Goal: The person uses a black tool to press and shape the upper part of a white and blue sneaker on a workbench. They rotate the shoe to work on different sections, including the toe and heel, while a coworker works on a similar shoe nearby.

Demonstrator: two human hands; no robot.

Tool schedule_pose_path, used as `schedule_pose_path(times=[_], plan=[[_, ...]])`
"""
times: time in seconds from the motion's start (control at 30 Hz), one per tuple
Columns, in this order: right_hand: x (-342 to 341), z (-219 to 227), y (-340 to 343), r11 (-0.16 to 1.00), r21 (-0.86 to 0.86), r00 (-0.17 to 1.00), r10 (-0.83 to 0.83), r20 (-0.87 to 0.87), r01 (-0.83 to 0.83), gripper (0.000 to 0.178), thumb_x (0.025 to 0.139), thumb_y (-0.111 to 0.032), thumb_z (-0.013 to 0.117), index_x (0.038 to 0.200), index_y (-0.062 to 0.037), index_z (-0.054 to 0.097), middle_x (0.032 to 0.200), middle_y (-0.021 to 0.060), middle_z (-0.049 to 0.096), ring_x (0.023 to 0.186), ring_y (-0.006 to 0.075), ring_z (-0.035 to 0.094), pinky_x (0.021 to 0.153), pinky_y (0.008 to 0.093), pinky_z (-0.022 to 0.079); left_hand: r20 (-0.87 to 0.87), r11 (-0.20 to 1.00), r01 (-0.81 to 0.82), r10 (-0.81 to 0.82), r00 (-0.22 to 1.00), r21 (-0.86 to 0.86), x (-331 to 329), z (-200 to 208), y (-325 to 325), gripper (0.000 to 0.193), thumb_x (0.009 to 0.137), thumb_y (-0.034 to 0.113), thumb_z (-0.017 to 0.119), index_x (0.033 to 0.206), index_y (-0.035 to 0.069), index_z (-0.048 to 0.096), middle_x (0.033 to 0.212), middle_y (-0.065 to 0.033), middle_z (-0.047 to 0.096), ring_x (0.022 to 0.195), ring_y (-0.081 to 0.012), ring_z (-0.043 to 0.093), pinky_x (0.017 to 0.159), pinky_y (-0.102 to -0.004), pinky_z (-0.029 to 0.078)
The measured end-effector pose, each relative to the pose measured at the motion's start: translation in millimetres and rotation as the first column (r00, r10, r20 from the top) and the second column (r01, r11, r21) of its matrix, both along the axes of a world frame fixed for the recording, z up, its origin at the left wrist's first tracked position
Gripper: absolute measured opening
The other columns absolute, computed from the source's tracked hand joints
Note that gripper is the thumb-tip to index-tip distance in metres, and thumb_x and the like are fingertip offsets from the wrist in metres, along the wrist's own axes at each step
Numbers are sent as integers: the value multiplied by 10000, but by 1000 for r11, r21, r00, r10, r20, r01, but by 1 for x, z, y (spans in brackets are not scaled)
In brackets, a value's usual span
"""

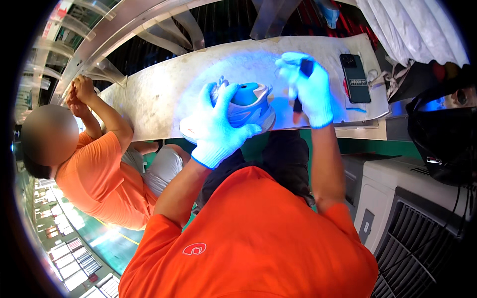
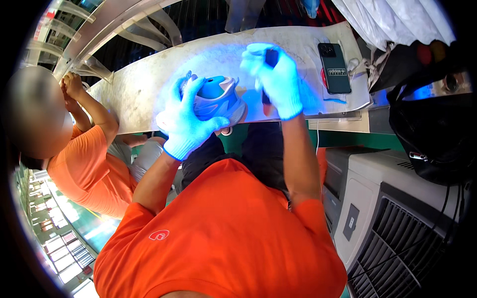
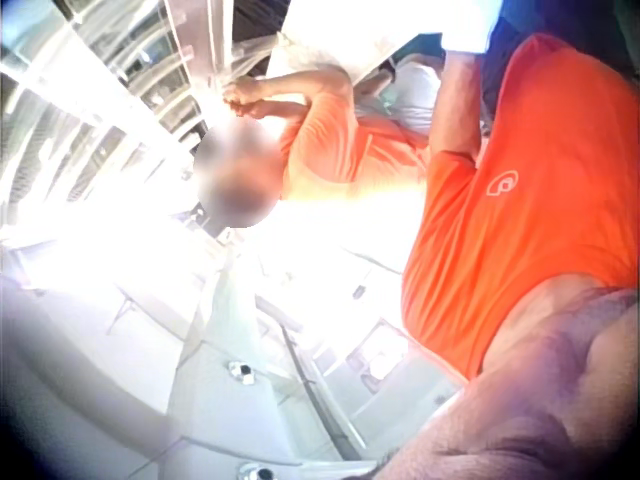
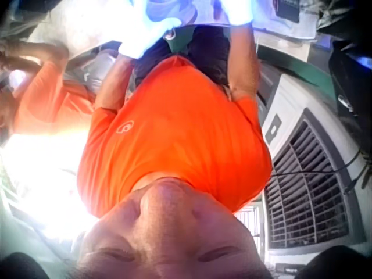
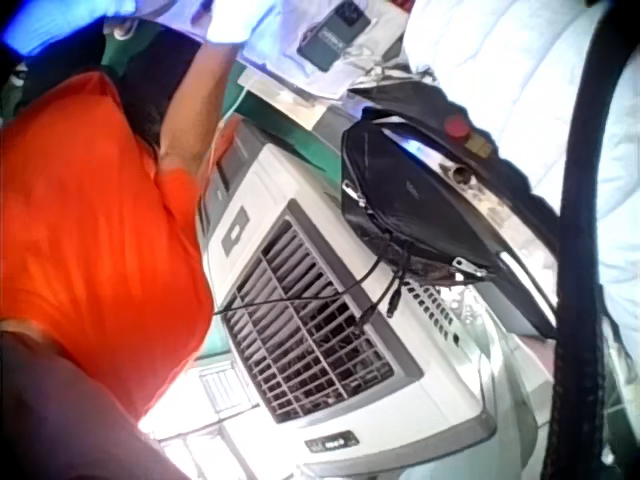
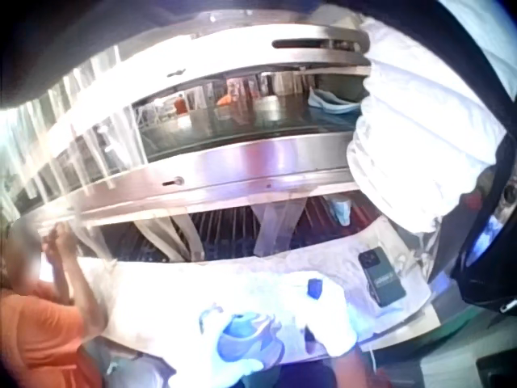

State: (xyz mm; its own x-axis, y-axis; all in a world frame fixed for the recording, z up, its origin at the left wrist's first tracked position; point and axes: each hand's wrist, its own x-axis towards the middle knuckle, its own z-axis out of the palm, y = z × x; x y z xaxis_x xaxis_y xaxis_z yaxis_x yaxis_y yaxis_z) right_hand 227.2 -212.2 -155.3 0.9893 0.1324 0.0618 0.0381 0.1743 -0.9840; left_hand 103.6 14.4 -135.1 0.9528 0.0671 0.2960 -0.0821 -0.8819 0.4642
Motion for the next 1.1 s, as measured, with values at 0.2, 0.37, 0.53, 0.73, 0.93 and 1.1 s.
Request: schedule_pose_path(times=[0.2,0.37,0.53,0.73,0.93,1.1], plan=[[-29,20,9,728,-551,868,496,12,-408,1074,793,-233,973,1712,-112,431,1573,229,627,1417,377,633,1203,475,502,-10,998,-32,33,999,63,-5,5,-4,1113,529,564,1049,1502,203,647,1561,-305,510,1337,-505,631,1069,-565,569],[-30,23,19,687,-504,836,528,-150,-524,940,798,-172,926,1644,-105,521,1502,205,677,1366,351,671,1162,446,538,39,1000,9,-9,999,-3,-7,11,-5,1061,555,612,1041,1472,222,676,1532,-307,538,1292,-496,662,1026,-555,590],[-30,18,23,693,-493,838,523,-158,-526,814,795,-119,894,1552,-82,598,1443,173,704,1337,316,681,1155,419,541,10,994,33,-32,999,-105,-8,10,-4,1001,595,593,1025,1456,210,690,1531,-326,540,1277,-500,671,1004,-552,597],[-16,18,24,722,-394,817,551,-171,-569,819,813,-76,875,1576,-58,578,1486,182,669,1381,308,640,1192,420,509,-117,984,175,-175,978,-16,-8,18,29,1122,645,467,1007,1631,220,529,1618,-363,440,1438,-555,539,1135,-596,517],[-21,27,27,619,-602,826,549,-127,-504,1043,778,-205,949,1685,-97,445,1558,218,617,1442,371,607,1225,467,485,-222,983,133,-104,969,124,-11,21,25,1177,653,497,992,1683,319,451,1661,-366,390,1443,-564,530,1158,-614,492],[-32,31,31,506,-759,843,528,-102,-409,1328,675,-365,1024,1756,-134,288,1577,267,586,1439,450,607,1202,522,510,-212,986,110,-81,974,129,-15,14,21,1165,651,525,982,1675,340,457,1645,-358,410,1413,-566,546,1126,-618,508]])
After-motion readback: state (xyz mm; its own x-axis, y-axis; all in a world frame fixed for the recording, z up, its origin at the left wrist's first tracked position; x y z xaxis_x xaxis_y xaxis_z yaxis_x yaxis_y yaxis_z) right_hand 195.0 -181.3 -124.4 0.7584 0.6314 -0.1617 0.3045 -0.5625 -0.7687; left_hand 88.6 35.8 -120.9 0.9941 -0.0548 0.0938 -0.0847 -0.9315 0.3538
